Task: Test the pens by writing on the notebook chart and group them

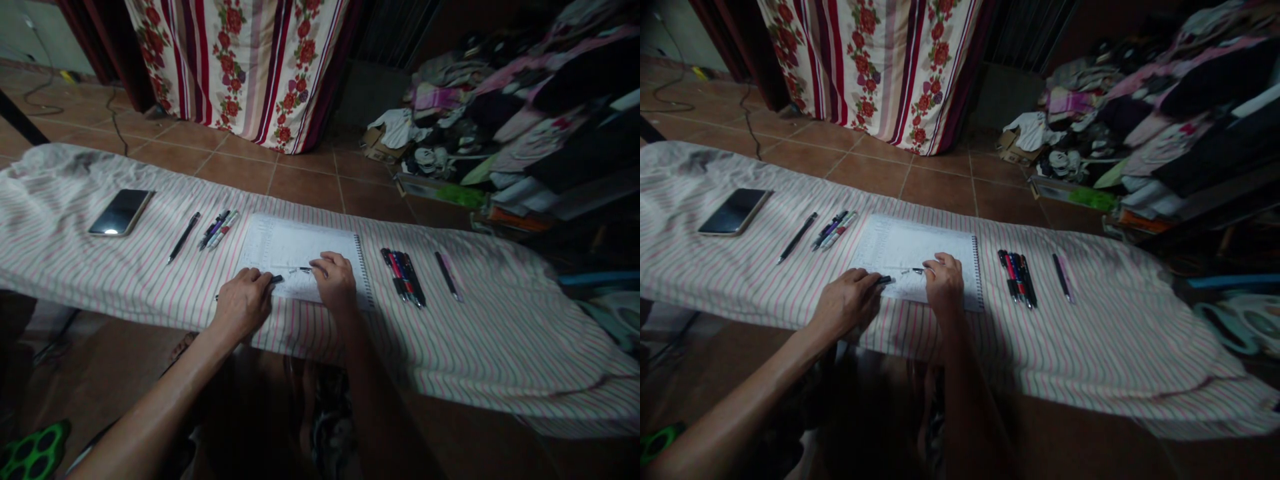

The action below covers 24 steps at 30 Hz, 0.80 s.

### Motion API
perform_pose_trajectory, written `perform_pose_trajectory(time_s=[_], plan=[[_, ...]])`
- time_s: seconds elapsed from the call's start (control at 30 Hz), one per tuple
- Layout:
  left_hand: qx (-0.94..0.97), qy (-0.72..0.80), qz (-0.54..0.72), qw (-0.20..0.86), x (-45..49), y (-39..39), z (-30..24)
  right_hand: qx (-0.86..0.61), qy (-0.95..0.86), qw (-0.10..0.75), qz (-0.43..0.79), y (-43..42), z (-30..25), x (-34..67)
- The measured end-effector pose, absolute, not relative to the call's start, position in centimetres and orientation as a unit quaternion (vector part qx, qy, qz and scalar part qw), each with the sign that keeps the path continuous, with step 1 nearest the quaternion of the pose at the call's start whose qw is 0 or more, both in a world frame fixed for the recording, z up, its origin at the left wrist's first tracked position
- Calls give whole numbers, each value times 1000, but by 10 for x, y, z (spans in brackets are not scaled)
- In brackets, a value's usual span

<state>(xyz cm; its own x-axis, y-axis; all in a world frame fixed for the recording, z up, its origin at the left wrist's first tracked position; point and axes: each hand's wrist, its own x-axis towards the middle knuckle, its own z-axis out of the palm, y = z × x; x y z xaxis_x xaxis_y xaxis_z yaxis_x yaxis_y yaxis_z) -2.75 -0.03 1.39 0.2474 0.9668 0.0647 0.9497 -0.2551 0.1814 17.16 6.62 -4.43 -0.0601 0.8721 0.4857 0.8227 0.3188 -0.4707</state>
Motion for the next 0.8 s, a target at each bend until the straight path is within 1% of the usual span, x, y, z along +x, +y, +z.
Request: perform_pose_trajectory(time_s=[0.4, 0.53, 0.6, 0.67, 0.8], plan=[[786, 609, 87, 53, -24, 1, 10, -565, -741, 362, 32, 68, -46, 177], [772, 623, 103, 75, -23, 2, 8, -575, -709, 406, 44, 65, -33, 171], [765, 628, 113, 90, -23, 3, 7, -569, -692, 438, 84, 60, -22, 164], [761, 630, 120, 99, -24, 4, 6, -560, -675, 455, 154, 55, -12, 156], [760, 623, 144, 113, -23, 5, 6, -560, -636, 402, 347, 47, 1, 141]])
